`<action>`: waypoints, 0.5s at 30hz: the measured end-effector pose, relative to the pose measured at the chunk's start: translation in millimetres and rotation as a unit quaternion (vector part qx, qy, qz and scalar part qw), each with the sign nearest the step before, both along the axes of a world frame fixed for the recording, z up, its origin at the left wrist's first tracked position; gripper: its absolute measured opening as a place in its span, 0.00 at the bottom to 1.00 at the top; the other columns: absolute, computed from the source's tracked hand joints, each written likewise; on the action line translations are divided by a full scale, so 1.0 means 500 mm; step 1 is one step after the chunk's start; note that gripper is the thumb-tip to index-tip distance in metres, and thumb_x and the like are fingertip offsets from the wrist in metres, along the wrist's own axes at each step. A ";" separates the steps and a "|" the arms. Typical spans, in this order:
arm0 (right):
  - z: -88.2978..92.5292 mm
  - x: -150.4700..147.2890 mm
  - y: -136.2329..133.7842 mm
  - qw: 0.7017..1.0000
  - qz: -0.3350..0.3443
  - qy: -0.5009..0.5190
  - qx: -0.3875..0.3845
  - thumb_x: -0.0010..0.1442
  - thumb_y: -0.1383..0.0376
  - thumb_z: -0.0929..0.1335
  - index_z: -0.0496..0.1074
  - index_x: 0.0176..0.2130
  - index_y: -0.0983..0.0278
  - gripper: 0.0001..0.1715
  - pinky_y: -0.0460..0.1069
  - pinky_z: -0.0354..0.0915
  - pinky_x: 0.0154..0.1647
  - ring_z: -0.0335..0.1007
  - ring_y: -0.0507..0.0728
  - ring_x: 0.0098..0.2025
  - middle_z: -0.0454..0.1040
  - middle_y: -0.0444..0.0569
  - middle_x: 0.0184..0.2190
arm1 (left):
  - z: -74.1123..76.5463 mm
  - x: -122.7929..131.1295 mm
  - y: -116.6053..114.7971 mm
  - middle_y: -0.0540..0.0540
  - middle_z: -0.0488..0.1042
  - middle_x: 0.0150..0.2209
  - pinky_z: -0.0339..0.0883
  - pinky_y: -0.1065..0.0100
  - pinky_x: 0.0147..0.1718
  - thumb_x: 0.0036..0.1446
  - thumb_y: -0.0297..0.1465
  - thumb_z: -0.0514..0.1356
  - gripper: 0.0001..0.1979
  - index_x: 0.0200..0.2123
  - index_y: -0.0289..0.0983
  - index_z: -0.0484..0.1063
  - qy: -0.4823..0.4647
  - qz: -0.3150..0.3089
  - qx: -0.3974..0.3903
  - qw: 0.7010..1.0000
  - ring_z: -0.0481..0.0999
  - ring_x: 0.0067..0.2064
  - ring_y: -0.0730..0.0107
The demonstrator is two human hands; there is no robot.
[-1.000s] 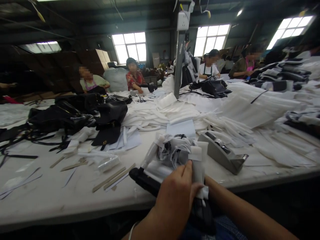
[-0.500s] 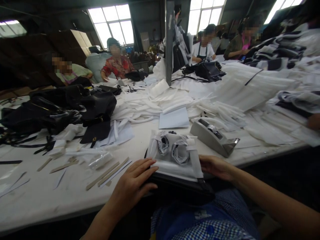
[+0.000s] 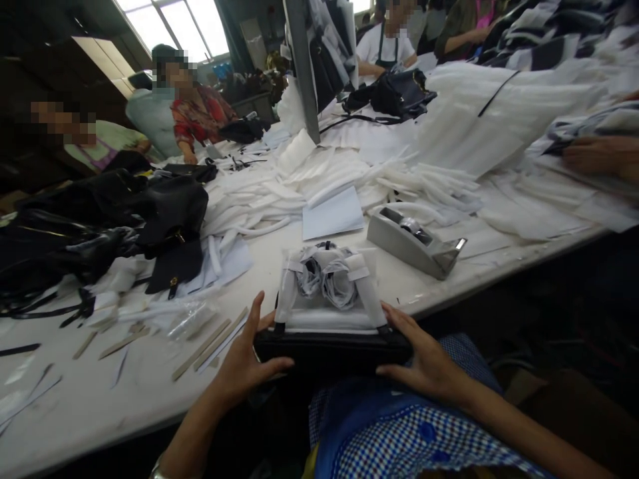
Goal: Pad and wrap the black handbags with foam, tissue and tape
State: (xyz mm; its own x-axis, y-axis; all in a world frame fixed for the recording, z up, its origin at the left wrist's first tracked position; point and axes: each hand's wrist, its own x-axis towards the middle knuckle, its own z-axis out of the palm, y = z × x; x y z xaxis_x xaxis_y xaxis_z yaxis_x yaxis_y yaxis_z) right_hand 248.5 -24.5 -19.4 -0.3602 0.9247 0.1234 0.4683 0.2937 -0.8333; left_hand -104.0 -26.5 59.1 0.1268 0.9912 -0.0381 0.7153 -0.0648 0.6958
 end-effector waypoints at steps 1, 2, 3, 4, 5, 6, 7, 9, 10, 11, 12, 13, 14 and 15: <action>-0.002 -0.005 0.011 1.000 0.001 -0.005 0.006 0.52 0.52 0.75 0.50 0.70 0.60 0.56 0.62 0.55 0.68 0.55 0.67 0.68 0.57 0.58 0.68 | 0.003 -0.003 0.007 0.41 0.75 0.55 0.66 0.53 0.57 0.49 0.42 0.70 0.60 0.71 0.44 0.30 -0.005 -0.004 -0.020 1.000 0.76 0.54 0.52; 0.001 -0.008 0.025 1.000 0.000 -0.010 0.008 0.53 0.51 0.75 0.51 0.70 0.61 0.55 0.63 0.57 0.66 0.59 0.67 0.66 0.60 0.59 0.66 | 0.005 -0.004 0.015 0.42 0.76 0.54 0.67 0.54 0.56 0.49 0.42 0.70 0.59 0.71 0.43 0.32 -0.005 0.000 -0.035 0.999 0.78 0.52 0.54; 0.007 -0.009 0.042 1.000 0.000 -0.015 0.005 0.53 0.51 0.75 0.53 0.69 0.61 0.53 0.63 0.60 0.65 0.63 0.67 0.63 0.63 0.59 0.64 | 0.005 -0.002 0.023 0.43 0.77 0.53 0.67 0.54 0.55 0.49 0.43 0.70 0.57 0.71 0.43 0.36 -0.001 0.011 -0.045 0.999 0.78 0.51 0.55; 0.017 -0.007 0.060 1.000 0.000 -0.020 0.002 0.54 0.50 0.74 0.55 0.68 0.61 0.51 0.63 0.62 0.63 0.66 0.66 0.60 0.67 0.59 0.61 | 0.004 0.004 0.031 0.43 0.78 0.52 0.68 0.55 0.55 0.49 0.43 0.69 0.53 0.71 0.42 0.42 0.006 0.027 -0.049 0.998 0.78 0.50 0.55; 0.028 -0.004 0.080 1.000 -0.002 -0.023 -0.001 0.54 0.49 0.74 0.57 0.67 0.61 0.49 0.62 0.64 0.61 0.69 0.66 0.58 0.70 0.59 0.58 | 0.002 0.013 0.038 0.43 0.78 0.51 0.68 0.55 0.54 0.49 0.44 0.69 0.50 0.69 0.40 0.49 0.015 0.048 -0.042 0.998 0.78 0.51 0.55; 0.041 0.000 0.099 1.000 -0.005 -0.027 -0.004 0.54 0.49 0.73 0.59 0.66 0.62 0.47 0.62 0.65 0.60 0.70 0.66 0.56 0.72 0.58 0.55 | -0.002 0.024 0.043 0.43 0.78 0.51 0.69 0.56 0.54 0.49 0.44 0.69 0.46 0.67 0.39 0.55 0.023 0.073 -0.029 0.997 0.77 0.52 0.54; 0.053 0.005 0.117 0.999 -0.010 -0.031 -0.005 0.55 0.48 0.73 0.61 0.65 0.61 0.45 0.61 0.65 0.59 0.71 0.65 0.55 0.74 0.57 0.53 | -0.007 0.037 0.046 0.42 0.78 0.52 0.69 0.56 0.54 0.48 0.45 0.68 0.43 0.65 0.38 0.60 0.030 0.100 -0.013 0.994 0.77 0.53 0.53; 0.070 0.012 0.146 0.999 -0.026 -0.039 -0.008 0.55 0.47 0.72 0.62 0.64 0.60 0.43 0.60 0.66 0.58 0.72 0.65 0.53 0.75 0.55 0.52 | -0.023 0.065 0.045 0.41 0.77 0.53 0.70 0.56 0.53 0.48 0.46 0.68 0.41 0.62 0.37 0.64 0.035 0.147 0.016 0.988 0.77 0.53 0.51; 0.073 0.013 0.155 0.998 -0.035 -0.042 -0.012 0.55 0.46 0.72 0.62 0.64 0.59 0.43 0.59 0.66 0.58 0.73 0.65 0.53 0.75 0.54 0.52 | -0.033 0.077 0.043 0.40 0.77 0.52 0.71 0.56 0.52 0.48 0.47 0.68 0.41 0.62 0.37 0.64 0.029 0.164 0.023 0.986 0.77 0.53 0.51; 0.072 0.011 0.161 0.998 -0.045 -0.044 -0.018 0.56 0.46 0.71 0.61 0.64 0.58 0.43 0.59 0.67 0.57 0.73 0.65 0.53 0.75 0.53 0.52 | -0.045 0.088 0.041 0.40 0.77 0.52 0.71 0.56 0.51 0.49 0.48 0.67 0.41 0.62 0.37 0.64 0.017 0.179 0.026 0.983 0.78 0.52 0.51; 0.067 0.007 0.165 0.997 -0.059 -0.044 -0.026 0.56 0.46 0.71 0.61 0.64 0.57 0.42 0.59 0.67 0.56 0.73 0.64 0.52 0.75 0.52 0.53 | -0.057 0.096 0.040 0.40 0.78 0.51 0.72 0.55 0.51 0.49 0.49 0.66 0.40 0.62 0.36 0.64 0.003 0.197 0.029 0.980 0.78 0.51 0.51; 0.060 0.001 0.168 0.996 -0.077 -0.041 -0.035 0.57 0.45 0.70 0.62 0.62 0.57 0.40 0.58 0.68 0.55 0.73 0.64 0.52 0.75 0.52 0.53 | -0.068 0.102 0.042 0.40 0.78 0.51 0.71 0.54 0.51 0.50 0.50 0.65 0.39 0.61 0.36 0.66 -0.009 0.216 0.028 0.976 0.78 0.51 0.51; 0.053 -0.005 0.172 0.994 -0.097 -0.037 -0.045 0.58 0.45 0.69 0.65 0.60 0.58 0.37 0.58 0.68 0.55 0.74 0.64 0.52 0.76 0.51 0.52 | -0.077 0.105 0.047 0.39 0.79 0.49 0.71 0.54 0.51 0.50 0.50 0.64 0.37 0.58 0.36 0.68 -0.018 0.234 0.024 0.972 0.78 0.50 0.50; 0.046 -0.012 0.175 0.991 -0.115 -0.034 -0.054 0.59 0.44 0.68 0.68 0.57 0.58 0.33 0.58 0.68 0.55 0.74 0.64 0.52 0.76 0.51 0.52 | -0.083 0.107 0.054 0.39 0.79 0.47 0.71 0.53 0.51 0.50 0.51 0.64 0.35 0.55 0.35 0.71 -0.026 0.247 0.014 0.968 0.79 0.49 0.50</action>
State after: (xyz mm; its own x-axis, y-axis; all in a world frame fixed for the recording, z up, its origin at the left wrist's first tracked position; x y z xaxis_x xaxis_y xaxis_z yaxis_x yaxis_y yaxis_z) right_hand 242.4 63.2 3.4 -0.1423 0.9898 0.0018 0.5686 0.0832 -0.8184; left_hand -50.5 0.5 17.4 -0.3627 0.9317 -0.0170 0.6280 0.2579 0.7342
